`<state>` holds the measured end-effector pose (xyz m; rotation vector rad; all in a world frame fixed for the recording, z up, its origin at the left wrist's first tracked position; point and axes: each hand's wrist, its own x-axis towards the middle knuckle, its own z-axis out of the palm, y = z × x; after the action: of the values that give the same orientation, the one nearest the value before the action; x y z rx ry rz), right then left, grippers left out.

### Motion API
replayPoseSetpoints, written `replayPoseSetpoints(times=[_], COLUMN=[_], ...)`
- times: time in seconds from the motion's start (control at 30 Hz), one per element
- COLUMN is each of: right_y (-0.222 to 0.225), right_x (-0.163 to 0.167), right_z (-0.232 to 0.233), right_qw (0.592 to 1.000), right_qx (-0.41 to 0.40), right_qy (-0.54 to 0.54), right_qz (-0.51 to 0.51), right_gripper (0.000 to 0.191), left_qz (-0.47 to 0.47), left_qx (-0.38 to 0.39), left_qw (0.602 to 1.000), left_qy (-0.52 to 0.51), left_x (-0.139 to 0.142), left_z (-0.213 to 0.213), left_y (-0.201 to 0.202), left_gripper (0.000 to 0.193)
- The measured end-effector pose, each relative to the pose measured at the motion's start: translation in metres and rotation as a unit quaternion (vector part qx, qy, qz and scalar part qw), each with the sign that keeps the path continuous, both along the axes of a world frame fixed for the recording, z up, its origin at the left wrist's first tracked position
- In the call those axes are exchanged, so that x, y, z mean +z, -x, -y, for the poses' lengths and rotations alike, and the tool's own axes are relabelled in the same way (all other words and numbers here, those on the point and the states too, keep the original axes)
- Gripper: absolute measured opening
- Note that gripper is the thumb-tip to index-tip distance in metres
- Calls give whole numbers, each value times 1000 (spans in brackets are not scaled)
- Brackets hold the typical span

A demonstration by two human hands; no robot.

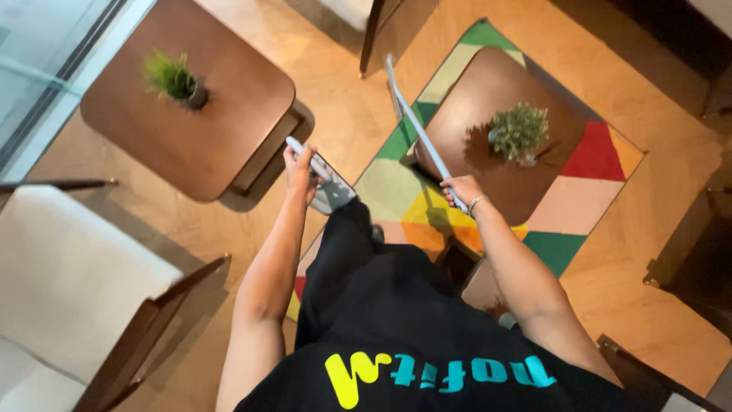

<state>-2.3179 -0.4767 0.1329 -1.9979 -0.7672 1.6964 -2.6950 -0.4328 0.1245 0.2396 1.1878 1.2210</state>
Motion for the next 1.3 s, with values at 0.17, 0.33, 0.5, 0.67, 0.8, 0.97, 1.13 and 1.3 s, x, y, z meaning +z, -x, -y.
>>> replayPoseSetpoints(times=[0.17, 0.33, 0.5, 0.67, 0.8, 0.97, 1.13, 1.3], right_y=[-11, -44, -107, -166, -193, -230, -328, -357], right_x=[-20, -36, -56, -70, -91, -116, -84, -40], right_z=[-88, -168, -263, -404, -487, -496, -514, -516], right_qw=[995, 991, 995, 989, 970, 936, 929, 940], right_qx=[-93, -126, -94, 22, 94, 231, 274, 216], right_qy=[14, 32, -9, 22, 67, 129, 219, 248], right_qz=[-43, 1, 44, 146, 214, 234, 119, 87], right_gripper=[15, 13, 16, 20, 17, 18, 39, 53], left_qz=[-8, 45, 69, 81, 66, 49, 52, 25], left_qx=[-42, -29, -19, 2, 6, 24, 34, 30], left_qw=[997, 996, 995, 993, 992, 992, 989, 990], left_qy=[61, 66, 64, 85, 111, 118, 132, 139], left_x=[-27, -62, -91, -114, -131, -140, -149, -147], left_z=[-74, -129, -164, -218, -242, -241, -275, -287], left_y=[-24, -60, -92, -130, -157, -171, -171, -166], left_gripper=[71, 75, 81, 84, 87, 85, 73, 73])
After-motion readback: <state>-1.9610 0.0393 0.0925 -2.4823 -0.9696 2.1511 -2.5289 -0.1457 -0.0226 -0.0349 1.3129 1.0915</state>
